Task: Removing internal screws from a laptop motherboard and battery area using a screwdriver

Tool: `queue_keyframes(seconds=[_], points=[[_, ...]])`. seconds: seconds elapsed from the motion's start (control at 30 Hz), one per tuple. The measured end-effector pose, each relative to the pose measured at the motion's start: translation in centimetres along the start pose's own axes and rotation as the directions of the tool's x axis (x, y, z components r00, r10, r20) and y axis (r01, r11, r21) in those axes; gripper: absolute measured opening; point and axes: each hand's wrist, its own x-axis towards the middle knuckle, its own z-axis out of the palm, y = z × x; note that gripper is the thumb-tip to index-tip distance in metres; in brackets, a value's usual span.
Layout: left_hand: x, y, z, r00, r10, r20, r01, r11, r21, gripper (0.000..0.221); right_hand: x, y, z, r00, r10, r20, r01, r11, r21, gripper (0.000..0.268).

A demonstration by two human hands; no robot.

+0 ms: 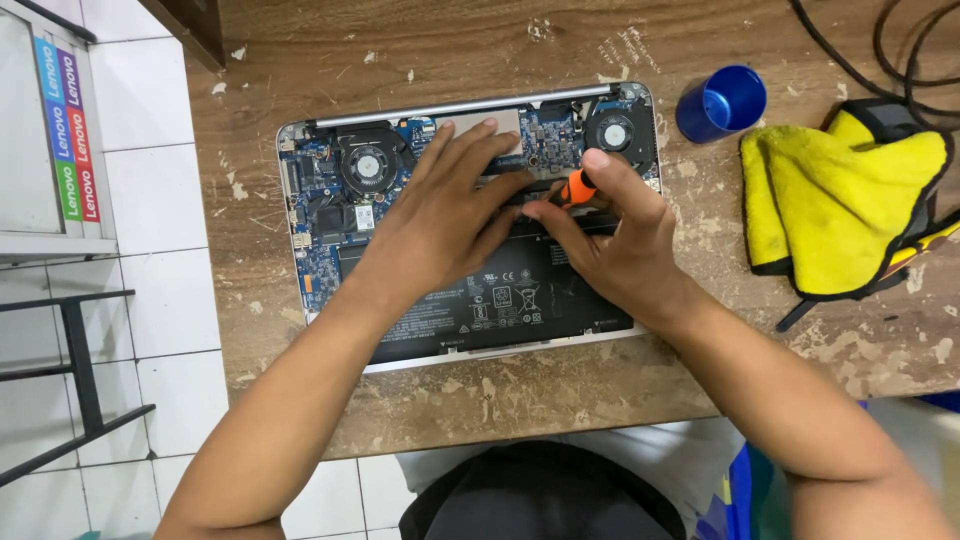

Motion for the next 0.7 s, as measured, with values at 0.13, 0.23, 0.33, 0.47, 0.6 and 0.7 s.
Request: queue_keyframes(seconds=[0.13, 0.23, 0.33, 0.47, 0.6, 0.7], points=[[0.1, 0.0, -0.1, 1.000, -0.015, 0.015, 0.015, 1.000, -0.001, 0.029, 0.9, -1.0, -0.2, 1.000, -0.019, 0.013, 0.019, 0.999, -0.028, 0.083], [0.2, 0.3, -0.5, 0.999, -0.037, 0.014, 0.038, 0.999, -0.026, 0.029, 1.1, -1.0, -0.1, 0.997, -0.073, 0.034, 0.077, 0.990, -0.118, 0.076], [0.0, 0.0, 0.3, 0.997, -0.075, -0.036, 0.076, 0.997, 0.034, 0.043, 1.4, -1.2, -0.3, 0.997, -0.066, 0.041, 0.068, 0.995, -0.066, 0.079], [0.2, -0.3, 0.5, 0.979, -0.204, -0.020, 0.205, 0.973, 0.108, 0.072, 2.3, -1.8, -0.6, 0.996, -0.060, 0.065, 0.064, 0.997, -0.048, 0.082], [0.5, 0.0, 0.3, 0.973, -0.230, -0.018, 0.229, 0.960, 0.159, 0.074, 2.2, -1.7, -0.6, 0.994, -0.078, 0.082, 0.084, 0.994, -0.073, 0.083], [1.0, 0.0, 0.1, 0.965, -0.262, 0.021, 0.254, 0.950, 0.179, 0.077, 2.2, -1.7, -0.6, 0.993, -0.087, 0.083, 0.095, 0.991, -0.093, 0.084]])
